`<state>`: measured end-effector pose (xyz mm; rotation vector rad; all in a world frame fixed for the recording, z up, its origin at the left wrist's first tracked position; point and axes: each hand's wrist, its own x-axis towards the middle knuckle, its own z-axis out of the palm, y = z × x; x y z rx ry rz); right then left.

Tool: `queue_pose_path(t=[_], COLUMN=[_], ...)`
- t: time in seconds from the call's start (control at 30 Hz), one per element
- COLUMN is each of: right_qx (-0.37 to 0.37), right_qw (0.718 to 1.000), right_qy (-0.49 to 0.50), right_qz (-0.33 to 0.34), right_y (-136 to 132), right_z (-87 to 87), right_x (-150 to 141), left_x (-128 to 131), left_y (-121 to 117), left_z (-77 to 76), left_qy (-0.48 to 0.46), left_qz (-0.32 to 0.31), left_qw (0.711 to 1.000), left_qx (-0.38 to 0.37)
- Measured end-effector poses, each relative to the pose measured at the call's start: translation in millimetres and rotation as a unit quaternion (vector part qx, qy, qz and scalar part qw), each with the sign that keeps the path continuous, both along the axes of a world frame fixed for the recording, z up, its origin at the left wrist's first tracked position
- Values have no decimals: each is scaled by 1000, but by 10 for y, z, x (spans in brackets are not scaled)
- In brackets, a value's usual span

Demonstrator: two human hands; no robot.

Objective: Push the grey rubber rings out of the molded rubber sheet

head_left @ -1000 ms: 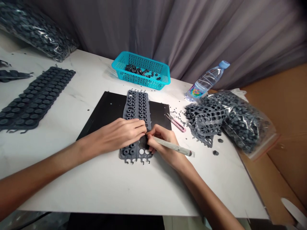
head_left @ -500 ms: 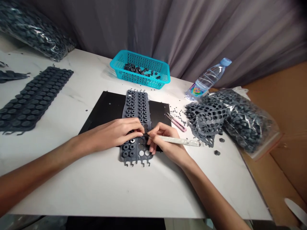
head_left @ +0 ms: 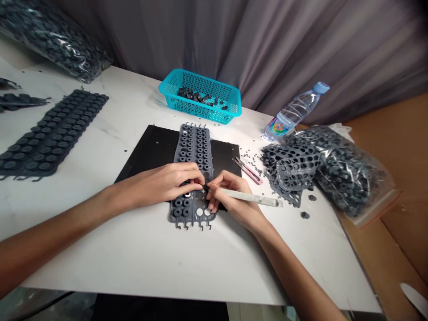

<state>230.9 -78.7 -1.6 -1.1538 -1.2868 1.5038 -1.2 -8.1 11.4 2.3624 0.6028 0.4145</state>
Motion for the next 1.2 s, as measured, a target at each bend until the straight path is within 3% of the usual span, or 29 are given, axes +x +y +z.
queue_pose_path(t=[0.8,1.07,1.2], right_qx=[-9,-5,-9], right_qw=[1000,1000,999], right_qy=[-14,-26,-40], right_qz=[6,3,6], right_y=[3,5,15], right_z=[15,11,35], right_x=[-10,-19,-20], left_x=[16,101,136], left_y=[-30,-117,-189], left_z=[9,21,2], left_qy=[8,10,24], left_qz=[17,77,89], left_qw=[1000,997,994], left_qx=[1,6,55])
